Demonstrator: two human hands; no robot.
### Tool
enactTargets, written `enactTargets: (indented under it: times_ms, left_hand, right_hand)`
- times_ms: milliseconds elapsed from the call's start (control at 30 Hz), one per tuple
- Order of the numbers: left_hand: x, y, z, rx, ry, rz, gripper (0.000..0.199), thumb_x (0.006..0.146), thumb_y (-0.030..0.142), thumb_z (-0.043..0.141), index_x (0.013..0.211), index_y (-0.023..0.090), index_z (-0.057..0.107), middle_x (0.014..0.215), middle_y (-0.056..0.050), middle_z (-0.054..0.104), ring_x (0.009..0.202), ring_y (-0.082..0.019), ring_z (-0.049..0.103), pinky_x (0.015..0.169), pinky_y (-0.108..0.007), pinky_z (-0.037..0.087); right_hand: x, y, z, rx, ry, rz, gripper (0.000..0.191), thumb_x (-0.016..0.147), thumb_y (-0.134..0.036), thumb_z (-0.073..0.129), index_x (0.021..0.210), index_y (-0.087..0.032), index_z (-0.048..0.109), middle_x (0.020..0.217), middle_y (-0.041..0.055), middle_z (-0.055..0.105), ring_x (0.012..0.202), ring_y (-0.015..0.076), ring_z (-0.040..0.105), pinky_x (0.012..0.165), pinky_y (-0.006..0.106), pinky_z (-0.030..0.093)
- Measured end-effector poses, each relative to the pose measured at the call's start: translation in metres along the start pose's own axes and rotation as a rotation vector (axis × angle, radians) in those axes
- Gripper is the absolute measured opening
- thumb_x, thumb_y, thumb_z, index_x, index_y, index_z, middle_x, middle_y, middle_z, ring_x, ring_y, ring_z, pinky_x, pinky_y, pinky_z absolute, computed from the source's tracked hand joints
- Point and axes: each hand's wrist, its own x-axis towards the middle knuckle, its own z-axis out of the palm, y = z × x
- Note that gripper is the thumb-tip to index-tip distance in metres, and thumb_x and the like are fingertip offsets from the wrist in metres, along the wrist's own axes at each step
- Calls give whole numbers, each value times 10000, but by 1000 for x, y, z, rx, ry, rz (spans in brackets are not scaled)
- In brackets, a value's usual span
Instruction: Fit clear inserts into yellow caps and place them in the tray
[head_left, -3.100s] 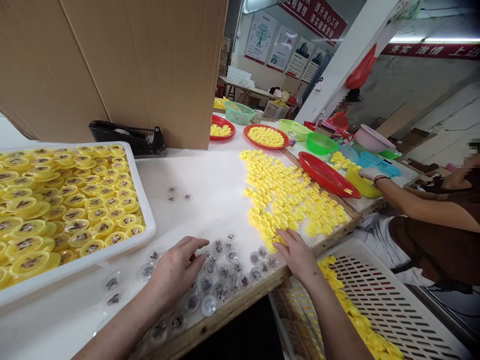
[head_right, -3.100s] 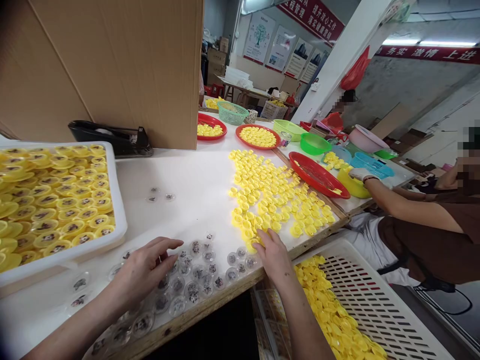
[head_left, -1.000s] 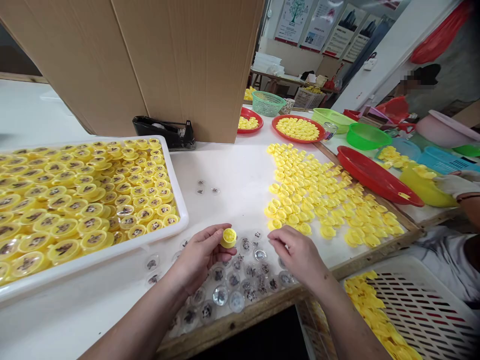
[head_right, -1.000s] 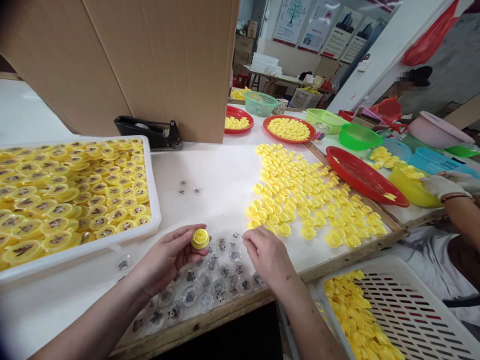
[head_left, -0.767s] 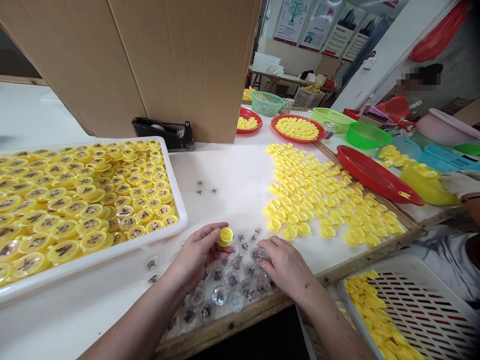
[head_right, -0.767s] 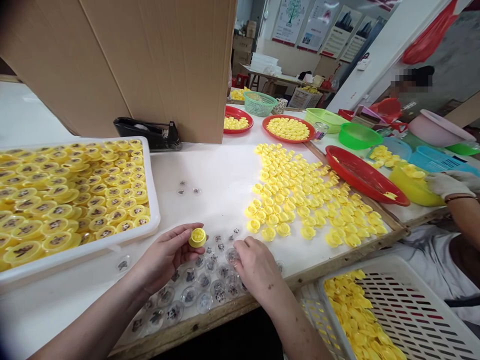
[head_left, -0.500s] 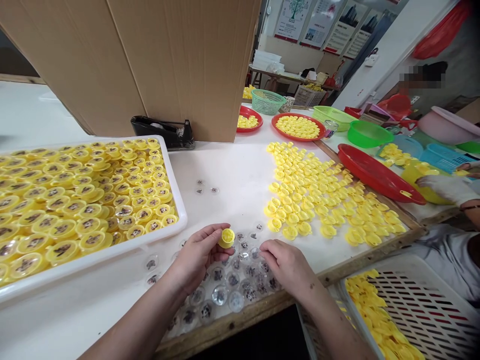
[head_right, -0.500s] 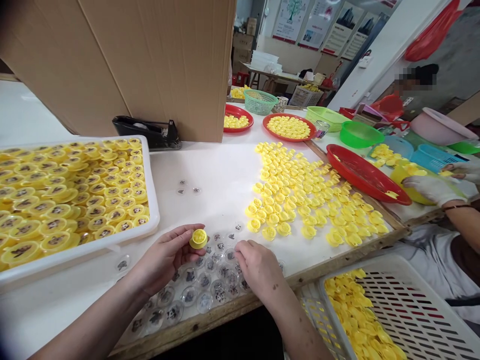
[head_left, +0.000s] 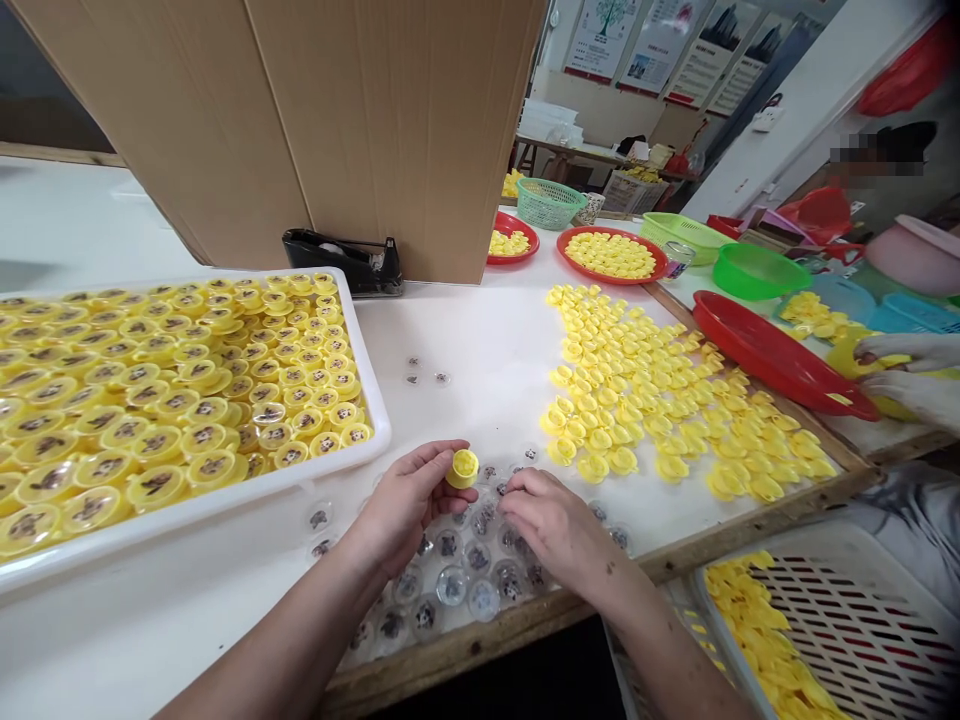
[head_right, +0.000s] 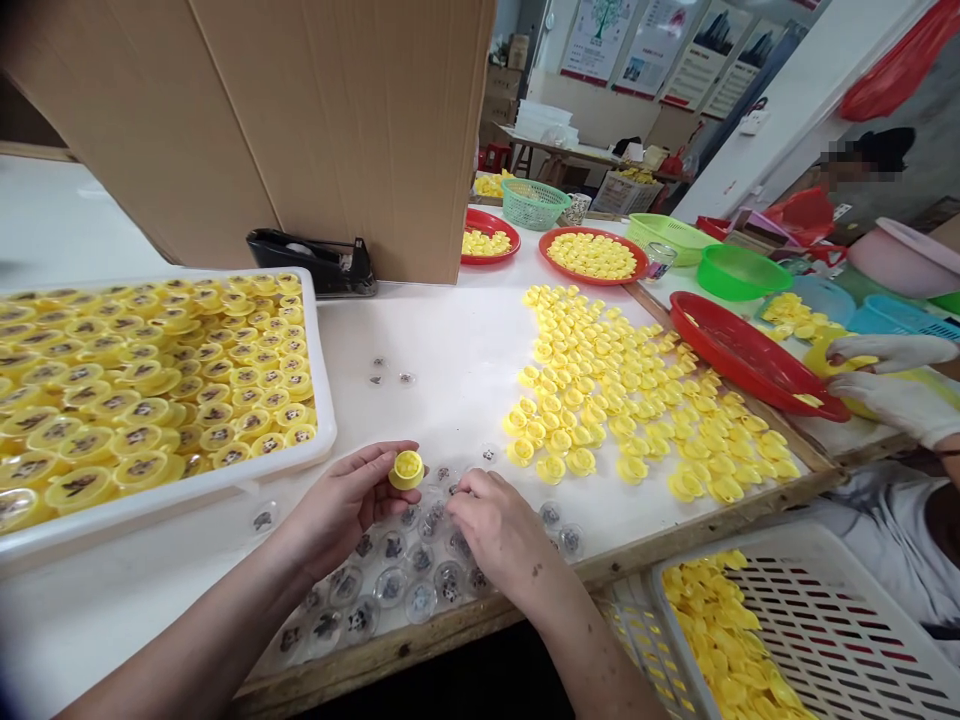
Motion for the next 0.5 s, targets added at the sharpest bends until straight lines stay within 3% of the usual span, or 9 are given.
enactTargets:
  times_ms: [167,300,400,500]
  left_hand:
    - [0,0,0,-13,9,6,270,841,257,568,1073,121,589,822,-82,646,640,-139,651,574,-208,498]
    - [2,2,-3,-22,43,53,246,858,266,539,1053,125,591,816,-73,641,643,-137,653,558,-191,486]
    - [3,4,-5,-24,63,80,239,861,271,536,1046,130,590,808,-64,636,644,-136,651,560,-191,485]
    - [4,4,-6,-26,58,77,244,860,279,538,1049,133,589,834,-70,642,641,-135,650,562,-198,486]
  right_hand:
    - [3,3,-7,65,74,26,189,866,-66,447,895,-204,572,885,29,568,833,155,560,749,278,467]
    - [10,-8,-7,-28,-30,-21,302,793,-6,489,973,-211,619,940,45,563,876,185,538,769,309,448]
    - [17,-14,-2,-74,-99,-36,275,788,-3,493,876,-203,661,906,61,572,883,210,523,769,337,433]
    - [20,-13,1,-11,-88,-15,224,826,-49,493,795,-199,657,832,51,573,841,199,537,753,328,435]
